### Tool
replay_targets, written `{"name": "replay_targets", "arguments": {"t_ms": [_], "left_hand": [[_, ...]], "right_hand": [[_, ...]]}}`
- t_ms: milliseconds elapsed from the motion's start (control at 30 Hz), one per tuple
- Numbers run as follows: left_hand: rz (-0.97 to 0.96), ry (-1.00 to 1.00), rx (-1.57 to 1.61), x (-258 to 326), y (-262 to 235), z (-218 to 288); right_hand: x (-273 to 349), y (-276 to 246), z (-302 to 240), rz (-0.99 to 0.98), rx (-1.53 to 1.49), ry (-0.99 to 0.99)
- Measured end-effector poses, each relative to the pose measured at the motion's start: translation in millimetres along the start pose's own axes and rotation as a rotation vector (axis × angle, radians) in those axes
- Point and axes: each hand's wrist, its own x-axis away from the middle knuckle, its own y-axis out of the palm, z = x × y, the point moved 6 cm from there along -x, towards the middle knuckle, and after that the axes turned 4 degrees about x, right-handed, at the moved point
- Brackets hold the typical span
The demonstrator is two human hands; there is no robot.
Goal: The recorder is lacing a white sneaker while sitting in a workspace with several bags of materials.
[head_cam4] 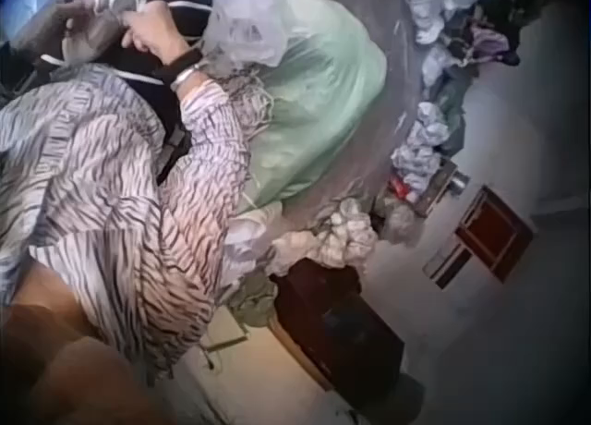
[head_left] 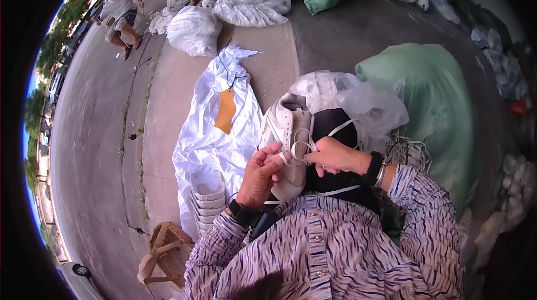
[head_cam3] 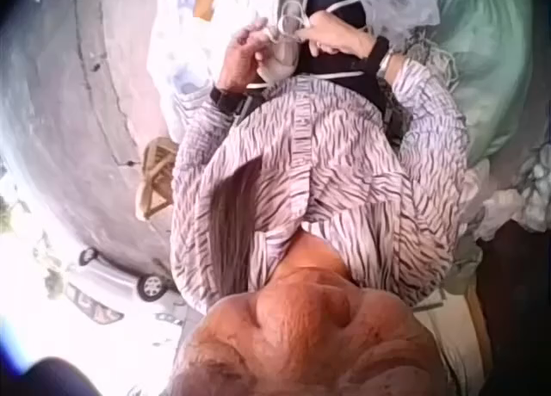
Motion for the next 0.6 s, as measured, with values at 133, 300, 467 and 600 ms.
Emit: {"name": "replay_targets", "arguments": {"t_ms": [133,300,467,600], "left_hand": [[-0.038,0.001,0.175,2.2,-7.8,0.7],[0.071,0.017,0.165,9.5,-11.8,-6.1],[0.002,-0.016,0.134,0.0,-8.3,-5.4],[-0.009,0.005,0.108,-5.3,-6.2,-6.7]], "right_hand": [[-0.2,1.6,10.1,-0.05,-0.184,-0.027],[20.7,15.2,34.3,-0.144,-0.573,0.031],[27.2,23.3,51.9,-0.166,-0.96,-0.056],[26.6,20.0,45.7,0.067,-0.892,-0.105]]}}
